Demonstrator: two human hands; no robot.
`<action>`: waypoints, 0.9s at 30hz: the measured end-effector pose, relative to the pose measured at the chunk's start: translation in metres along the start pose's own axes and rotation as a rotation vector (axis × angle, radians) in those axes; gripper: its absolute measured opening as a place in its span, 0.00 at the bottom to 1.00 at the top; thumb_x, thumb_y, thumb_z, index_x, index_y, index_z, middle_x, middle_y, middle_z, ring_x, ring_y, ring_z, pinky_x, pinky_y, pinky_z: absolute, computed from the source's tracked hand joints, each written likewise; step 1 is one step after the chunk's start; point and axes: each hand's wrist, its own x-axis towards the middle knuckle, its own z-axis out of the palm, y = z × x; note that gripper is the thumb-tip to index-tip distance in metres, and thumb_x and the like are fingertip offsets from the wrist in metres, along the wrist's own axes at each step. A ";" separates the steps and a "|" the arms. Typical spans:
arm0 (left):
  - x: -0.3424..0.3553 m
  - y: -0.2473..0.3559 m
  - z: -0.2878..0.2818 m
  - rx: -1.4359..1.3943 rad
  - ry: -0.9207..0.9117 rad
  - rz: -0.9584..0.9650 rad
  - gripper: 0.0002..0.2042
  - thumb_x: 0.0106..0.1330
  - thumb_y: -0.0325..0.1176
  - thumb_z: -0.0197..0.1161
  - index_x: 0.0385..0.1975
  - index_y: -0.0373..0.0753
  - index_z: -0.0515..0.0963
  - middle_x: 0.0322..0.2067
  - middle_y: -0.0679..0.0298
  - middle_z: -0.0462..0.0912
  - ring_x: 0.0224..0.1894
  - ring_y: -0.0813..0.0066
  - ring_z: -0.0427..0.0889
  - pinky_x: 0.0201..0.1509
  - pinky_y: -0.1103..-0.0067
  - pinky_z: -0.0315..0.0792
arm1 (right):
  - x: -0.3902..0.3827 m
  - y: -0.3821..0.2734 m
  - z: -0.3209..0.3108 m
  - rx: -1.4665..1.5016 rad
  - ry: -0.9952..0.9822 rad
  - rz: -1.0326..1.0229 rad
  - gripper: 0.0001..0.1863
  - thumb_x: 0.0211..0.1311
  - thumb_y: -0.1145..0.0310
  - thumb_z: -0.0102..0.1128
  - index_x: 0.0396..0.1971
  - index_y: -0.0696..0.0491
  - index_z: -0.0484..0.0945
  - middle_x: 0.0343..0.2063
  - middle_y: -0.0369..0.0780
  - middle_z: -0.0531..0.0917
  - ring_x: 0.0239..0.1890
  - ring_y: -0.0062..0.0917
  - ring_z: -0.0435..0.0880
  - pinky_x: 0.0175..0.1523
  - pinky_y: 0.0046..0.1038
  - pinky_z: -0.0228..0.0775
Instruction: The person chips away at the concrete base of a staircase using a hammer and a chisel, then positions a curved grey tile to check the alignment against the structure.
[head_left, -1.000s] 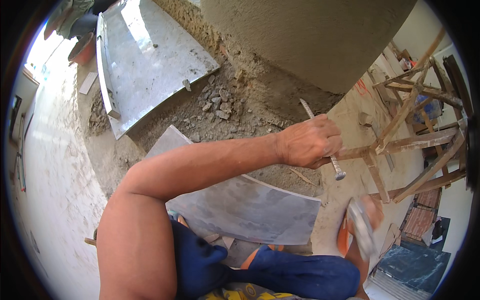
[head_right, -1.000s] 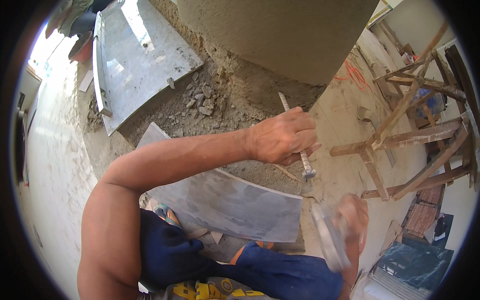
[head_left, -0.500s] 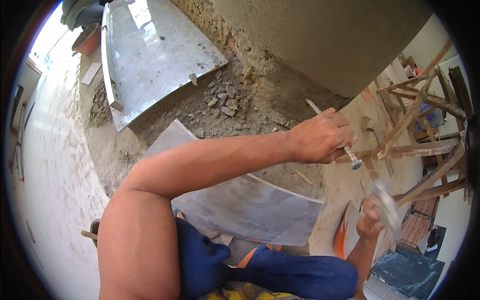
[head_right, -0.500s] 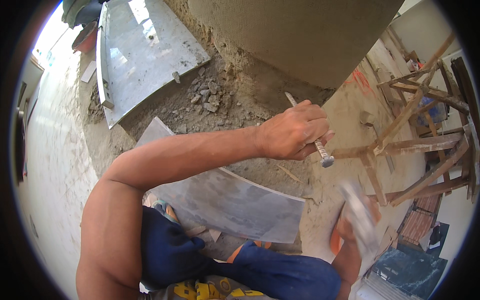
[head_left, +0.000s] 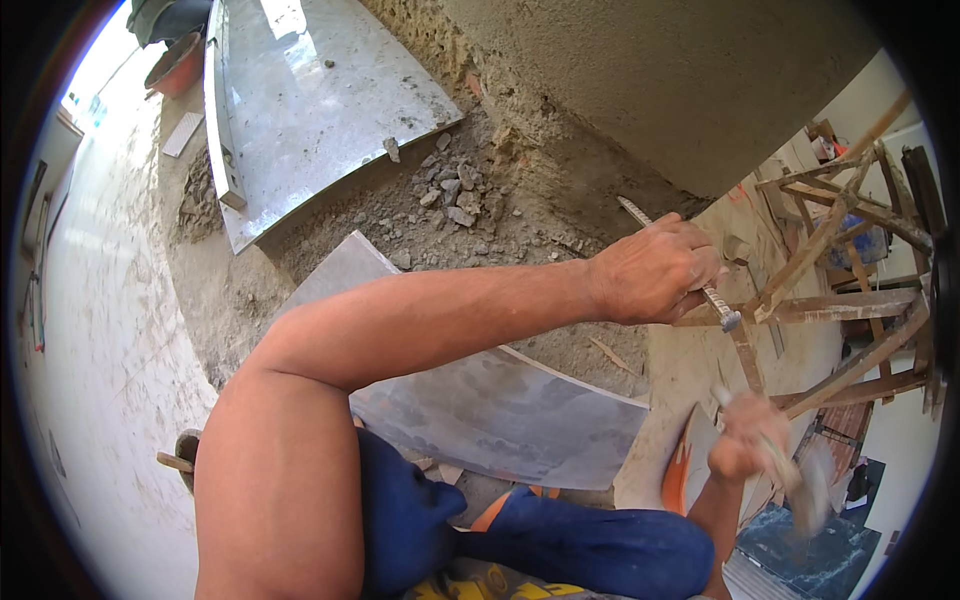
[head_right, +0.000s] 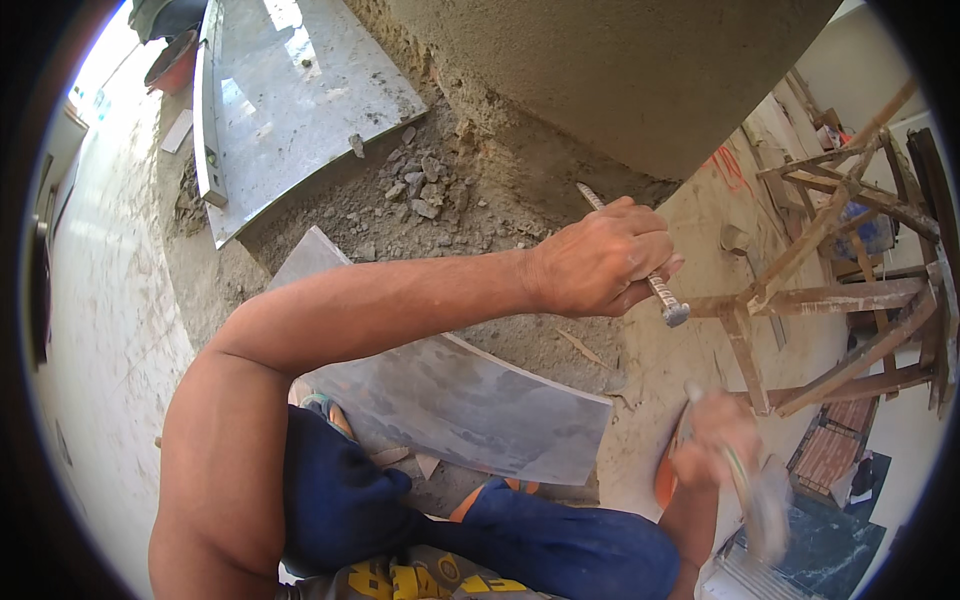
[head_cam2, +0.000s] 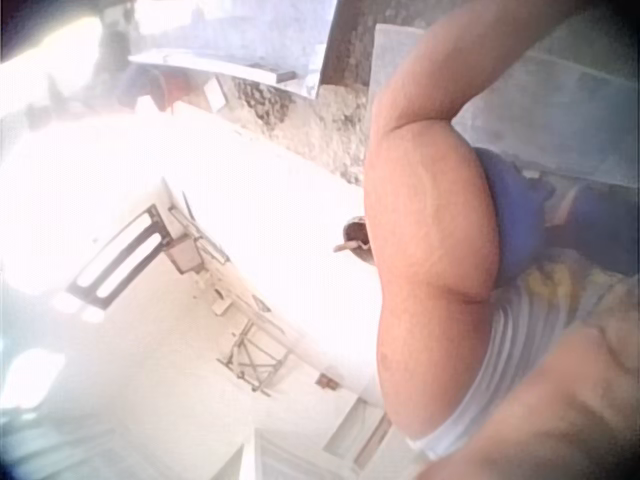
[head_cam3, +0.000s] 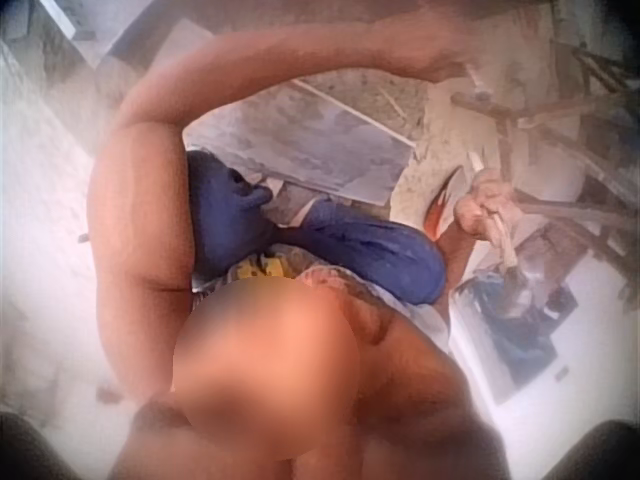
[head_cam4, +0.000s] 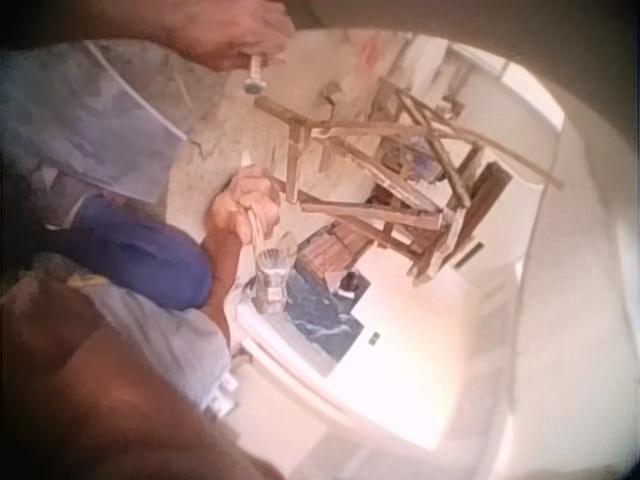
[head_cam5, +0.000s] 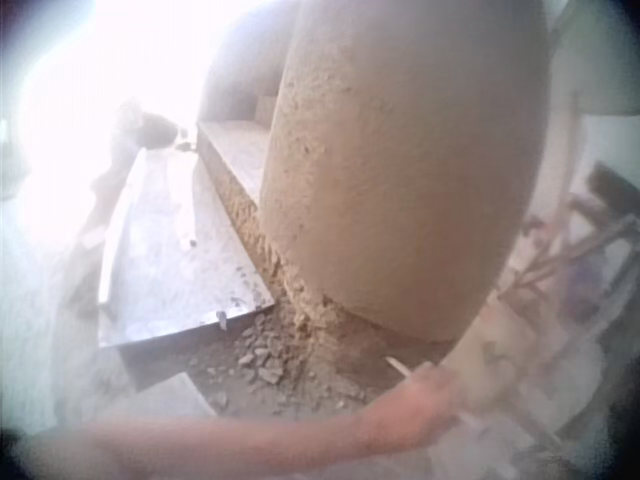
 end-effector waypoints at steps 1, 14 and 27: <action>0.001 0.000 0.001 0.001 -0.009 -0.007 0.10 0.69 0.32 0.65 0.29 0.36 0.73 0.28 0.56 0.76 0.36 0.53 0.79 0.46 0.63 0.71 | -0.010 0.008 -0.006 -0.253 -0.048 0.165 0.22 0.80 0.48 0.46 0.30 0.51 0.68 0.19 0.30 0.64 0.20 0.18 0.61 0.26 0.22 0.51; 0.007 0.002 0.003 0.007 -0.026 -0.069 0.09 0.68 0.32 0.66 0.30 0.35 0.74 0.30 0.53 0.78 0.39 0.51 0.80 0.49 0.62 0.72 | -0.019 0.012 -0.029 -0.505 0.057 0.479 0.21 0.78 0.56 0.48 0.26 0.54 0.70 0.20 0.35 0.72 0.19 0.20 0.67 0.24 0.24 0.55; 0.010 0.001 -0.001 -0.007 -0.061 -0.128 0.09 0.65 0.31 0.68 0.31 0.34 0.75 0.30 0.52 0.79 0.39 0.50 0.81 0.49 0.61 0.73 | -0.009 0.008 -0.007 -0.001 0.117 0.061 0.23 0.76 0.50 0.55 0.26 0.49 0.63 0.21 0.32 0.67 0.21 0.21 0.65 0.23 0.23 0.55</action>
